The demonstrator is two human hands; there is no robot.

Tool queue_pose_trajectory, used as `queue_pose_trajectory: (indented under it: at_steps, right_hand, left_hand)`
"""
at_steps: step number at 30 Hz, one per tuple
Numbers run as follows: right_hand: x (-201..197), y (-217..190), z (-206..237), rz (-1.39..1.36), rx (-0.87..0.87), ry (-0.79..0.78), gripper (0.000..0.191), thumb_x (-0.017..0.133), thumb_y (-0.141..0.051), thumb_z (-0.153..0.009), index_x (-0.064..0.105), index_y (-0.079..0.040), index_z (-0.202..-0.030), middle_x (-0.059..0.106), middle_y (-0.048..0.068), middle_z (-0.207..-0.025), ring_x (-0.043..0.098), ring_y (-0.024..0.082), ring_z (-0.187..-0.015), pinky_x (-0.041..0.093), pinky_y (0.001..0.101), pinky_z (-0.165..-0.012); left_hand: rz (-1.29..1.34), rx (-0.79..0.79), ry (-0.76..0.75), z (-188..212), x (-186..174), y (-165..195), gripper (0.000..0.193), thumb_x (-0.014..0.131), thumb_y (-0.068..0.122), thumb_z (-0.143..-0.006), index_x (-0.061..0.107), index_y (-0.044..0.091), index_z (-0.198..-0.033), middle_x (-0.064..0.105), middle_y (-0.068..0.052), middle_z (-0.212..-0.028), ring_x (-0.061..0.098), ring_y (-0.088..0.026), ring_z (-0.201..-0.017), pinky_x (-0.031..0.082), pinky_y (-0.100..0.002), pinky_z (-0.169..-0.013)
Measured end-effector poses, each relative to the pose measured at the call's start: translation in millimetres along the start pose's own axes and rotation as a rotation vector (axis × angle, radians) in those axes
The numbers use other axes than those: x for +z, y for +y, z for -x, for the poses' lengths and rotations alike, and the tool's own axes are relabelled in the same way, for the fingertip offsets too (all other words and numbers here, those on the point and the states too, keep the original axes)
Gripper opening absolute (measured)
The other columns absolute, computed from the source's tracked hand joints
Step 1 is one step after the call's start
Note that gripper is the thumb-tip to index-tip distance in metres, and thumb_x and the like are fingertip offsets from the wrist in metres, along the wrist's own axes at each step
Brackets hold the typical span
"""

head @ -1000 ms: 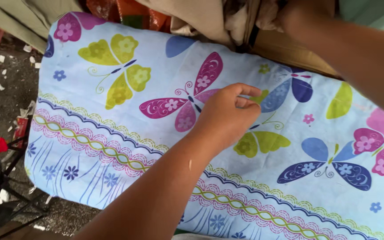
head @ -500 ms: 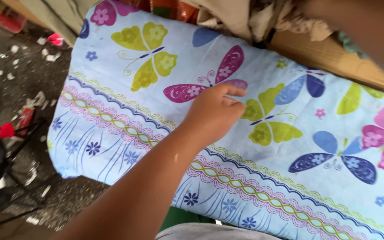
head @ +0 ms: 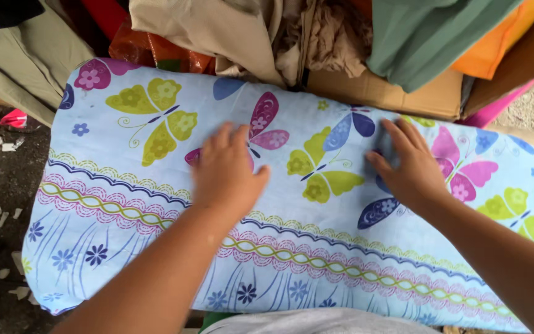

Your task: The person folds and sets aside clothes and fabric on a cushioned bench, wraps an item with cloth and tape, then packs felt flower decorations into a cardboard box and arranges them in a black fabric bag. At the end they cut pink material with scissors over a plastic bag on a cluttered table.

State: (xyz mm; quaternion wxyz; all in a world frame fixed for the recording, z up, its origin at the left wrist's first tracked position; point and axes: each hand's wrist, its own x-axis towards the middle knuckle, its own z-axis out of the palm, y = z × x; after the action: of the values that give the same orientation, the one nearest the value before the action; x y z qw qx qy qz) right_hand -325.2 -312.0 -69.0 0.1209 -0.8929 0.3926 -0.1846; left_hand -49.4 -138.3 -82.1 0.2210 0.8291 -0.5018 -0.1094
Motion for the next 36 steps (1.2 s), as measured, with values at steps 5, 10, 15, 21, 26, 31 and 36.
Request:
queue_pose_trajectory:
  at_steps: [5, 10, 15, 21, 26, 31, 36]
  right_hand:
    - [-9, 17, 23, 0.043, 0.185, -0.028, 0.051, 0.076, -0.036, -0.088, 0.064, -0.013, -0.132, 0.063, 0.013, -0.140, 0.055, 0.037, -0.130, 0.043, 0.0471, -0.108]
    - [9, -1, 13, 0.119, 0.269, 0.088, 0.041, 0.077, -0.026, -0.091, 0.069, -0.011, -0.128, 0.065, 0.014, -0.134, 0.058, 0.039, -0.121, 0.044, 0.0487, -0.104]
    - [12, -62, 17, -0.048, 0.362, 0.029, 0.029, 0.075, -0.023, -0.090, 0.073, -0.014, -0.117, 0.067, 0.010, -0.125, 0.067, 0.033, -0.098, 0.053, 0.0437, -0.086]
    - [1, -142, 49, -0.170, 0.367, 0.002, 0.021, 0.073, -0.021, -0.092, 0.075, -0.018, -0.113, 0.068, 0.008, -0.120, 0.066, 0.028, -0.088, 0.054, 0.0401, -0.079]
    - [1, -192, 63, -0.188, 0.099, 0.067, 0.043, 0.080, -0.022, -0.083, 0.067, -0.010, -0.122, 0.064, 0.014, -0.124, 0.059, 0.035, -0.118, 0.048, 0.0433, -0.098]
    - [17, -211, 47, -0.195, -0.120, 0.019, 0.053, 0.078, -0.015, -0.079, 0.065, -0.007, -0.129, 0.062, 0.018, -0.133, 0.055, 0.037, -0.123, 0.045, 0.0456, -0.103]
    - [28, -168, 49, -0.457, 0.312, -0.204, 0.028, 0.060, -0.007, -0.089, 0.064, -0.006, -0.116, 0.073, 0.017, -0.111, 0.069, 0.022, -0.105, 0.054, 0.0347, -0.088]
  left_hand:
    - [-0.388, -0.157, 0.314, 4, -53, -93, 0.122, 0.074, 0.077, -0.081, 0.026, -0.006, -0.156, 0.025, -0.025, -0.161, 0.024, -0.047, -0.144, 0.022, -0.073, -0.109]
    - [-0.341, -0.057, 0.240, 58, -95, -146, 0.063, 0.074, 0.034, -0.090, 0.057, 0.009, -0.145, 0.054, -0.008, -0.153, 0.046, -0.032, -0.139, 0.035, -0.056, -0.108]
    - [-0.004, -0.331, 0.258, 60, -95, -141, 0.010, 0.075, 0.012, -0.095, 0.075, 0.009, -0.104, 0.072, -0.006, -0.101, 0.066, -0.027, -0.097, 0.052, -0.043, -0.086]
    - [0.174, -0.079, 0.499, 55, -107, -126, 0.007, 0.076, 0.006, -0.093, 0.071, 0.005, -0.099, 0.069, -0.014, -0.095, 0.066, -0.031, -0.087, 0.053, -0.041, -0.074]
    - [0.508, 0.119, 0.381, 44, -117, -83, 0.011, 0.066, 0.009, -0.102, 0.063, 0.000, -0.108, 0.070, -0.013, -0.092, 0.068, -0.024, -0.080, 0.053, -0.036, -0.074]
    - [0.926, 0.385, 0.142, 40, -120, 6, 0.013, 0.067, 0.014, -0.099, 0.068, 0.003, -0.106, 0.074, -0.005, -0.096, 0.073, -0.014, -0.087, 0.059, -0.030, -0.079]
    - [1.190, 0.269, -0.143, 61, -116, 51, 0.017, 0.068, 0.017, -0.096, 0.071, 0.002, -0.104, 0.076, -0.005, -0.092, 0.072, -0.013, -0.085, 0.060, -0.030, -0.079]
